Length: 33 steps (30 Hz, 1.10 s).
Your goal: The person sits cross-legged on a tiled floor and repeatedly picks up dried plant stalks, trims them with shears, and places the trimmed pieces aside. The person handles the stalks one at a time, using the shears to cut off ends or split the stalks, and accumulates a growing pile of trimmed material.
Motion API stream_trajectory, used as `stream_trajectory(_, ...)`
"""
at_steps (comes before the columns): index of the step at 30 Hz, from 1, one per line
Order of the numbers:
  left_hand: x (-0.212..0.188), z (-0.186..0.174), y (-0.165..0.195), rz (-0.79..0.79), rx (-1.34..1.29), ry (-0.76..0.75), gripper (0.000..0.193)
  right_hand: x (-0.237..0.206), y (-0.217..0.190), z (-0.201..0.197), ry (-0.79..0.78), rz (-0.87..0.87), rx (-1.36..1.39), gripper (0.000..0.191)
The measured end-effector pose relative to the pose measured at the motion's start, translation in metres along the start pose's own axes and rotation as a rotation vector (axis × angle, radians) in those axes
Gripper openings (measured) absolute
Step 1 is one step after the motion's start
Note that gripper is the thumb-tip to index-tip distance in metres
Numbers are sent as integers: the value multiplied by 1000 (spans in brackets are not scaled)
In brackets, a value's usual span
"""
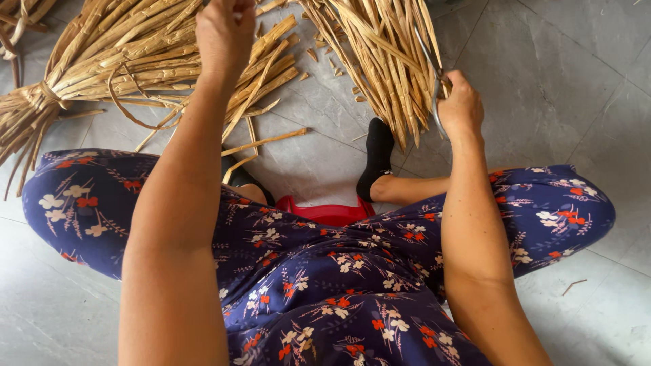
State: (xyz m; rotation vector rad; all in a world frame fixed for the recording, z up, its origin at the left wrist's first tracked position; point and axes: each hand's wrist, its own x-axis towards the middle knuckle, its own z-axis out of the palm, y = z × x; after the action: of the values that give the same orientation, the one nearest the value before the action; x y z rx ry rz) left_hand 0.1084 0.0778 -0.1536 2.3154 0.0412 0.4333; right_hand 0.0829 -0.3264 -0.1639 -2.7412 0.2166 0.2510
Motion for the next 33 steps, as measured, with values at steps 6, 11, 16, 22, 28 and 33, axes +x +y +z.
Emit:
stream_trajectory(6, -15, 10, -32, -228, 435, -230, 18, -1, -14, -13, 60, -56, 80, 39)
stream_trajectory(11, -22, 32, -47, -469, 520, -504, 17, -7, -56, -33, -153, 92, 180, 41)
stream_trajectory(16, -30, 49, -62, -401, 516, -418, 19, -20, -89, -52, -120, -115, 339, 43)
stream_trajectory(22, -27, 78, -76, -300, 658, -300, 7, -17, -104, -49, -149, -180, 448, 46)
stream_trajectory(28, -17, 67, -63, -159, 439, -169, 18, -15, -104, -46, -139, -187, 615, 46)
stream_trajectory(33, 8, 55, -28, -202, 78, -197, 12, -15, -105, -45, -87, -297, 808, 40)
